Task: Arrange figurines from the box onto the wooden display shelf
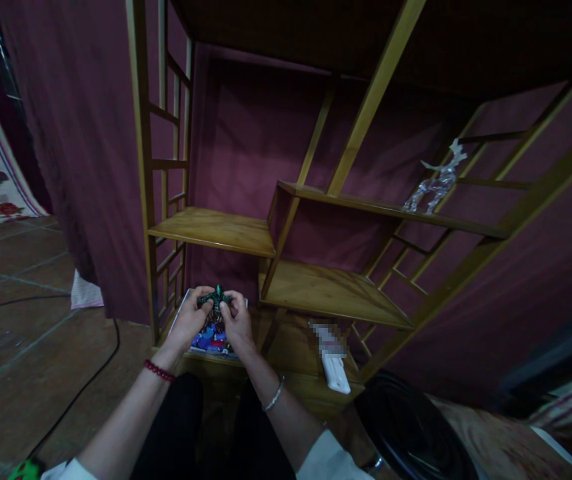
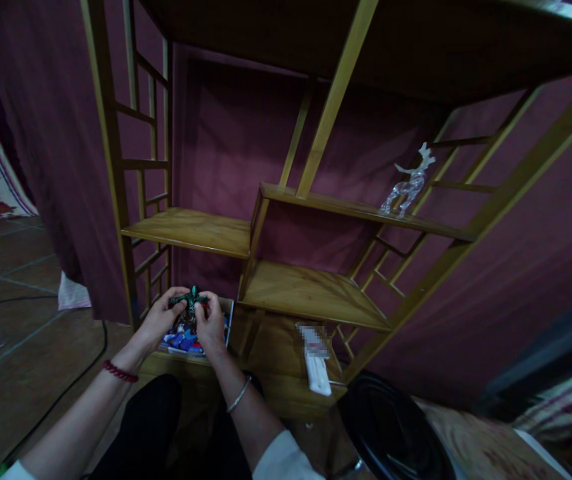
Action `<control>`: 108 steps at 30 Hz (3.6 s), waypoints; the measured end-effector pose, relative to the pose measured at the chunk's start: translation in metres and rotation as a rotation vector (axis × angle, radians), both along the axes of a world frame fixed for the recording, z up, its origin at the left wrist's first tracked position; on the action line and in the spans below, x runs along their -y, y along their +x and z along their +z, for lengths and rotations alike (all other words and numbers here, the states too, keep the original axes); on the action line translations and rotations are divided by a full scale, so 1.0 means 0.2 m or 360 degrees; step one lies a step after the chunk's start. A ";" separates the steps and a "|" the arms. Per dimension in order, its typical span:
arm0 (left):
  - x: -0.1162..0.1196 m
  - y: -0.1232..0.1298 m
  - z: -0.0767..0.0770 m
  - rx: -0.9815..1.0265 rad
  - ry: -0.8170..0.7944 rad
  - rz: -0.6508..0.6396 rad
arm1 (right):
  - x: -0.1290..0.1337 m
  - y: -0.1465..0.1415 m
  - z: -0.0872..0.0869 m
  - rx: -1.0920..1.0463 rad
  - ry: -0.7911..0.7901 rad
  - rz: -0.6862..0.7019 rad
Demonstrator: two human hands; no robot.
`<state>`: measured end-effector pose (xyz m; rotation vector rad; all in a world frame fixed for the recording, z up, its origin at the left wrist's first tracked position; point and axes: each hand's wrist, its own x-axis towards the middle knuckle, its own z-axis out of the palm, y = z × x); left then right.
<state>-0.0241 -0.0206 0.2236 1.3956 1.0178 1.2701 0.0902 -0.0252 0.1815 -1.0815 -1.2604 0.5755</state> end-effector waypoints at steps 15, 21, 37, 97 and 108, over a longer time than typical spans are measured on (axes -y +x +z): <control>-0.02 0.02 0.04 0.0255 -0.0147 0.0026 | 0.02 0.01 0.04 -0.0200 -0.0021 0.0128; -0.02 0.06 0.05 0.0310 -0.0148 0.0117 | 0.05 0.01 0.08 -0.0260 -0.0005 0.0132; 0.00 0.09 0.08 0.0237 -0.0106 0.0019 | 0.09 0.01 0.10 -0.0312 0.0043 0.0054; 0.11 0.04 0.15 0.0369 -0.0427 -0.0123 | 0.26 0.13 0.21 0.0353 -0.0215 0.0224; 0.19 0.10 0.25 0.0477 -0.0502 -0.0356 | 0.34 0.19 0.25 0.0610 -0.0249 -0.0057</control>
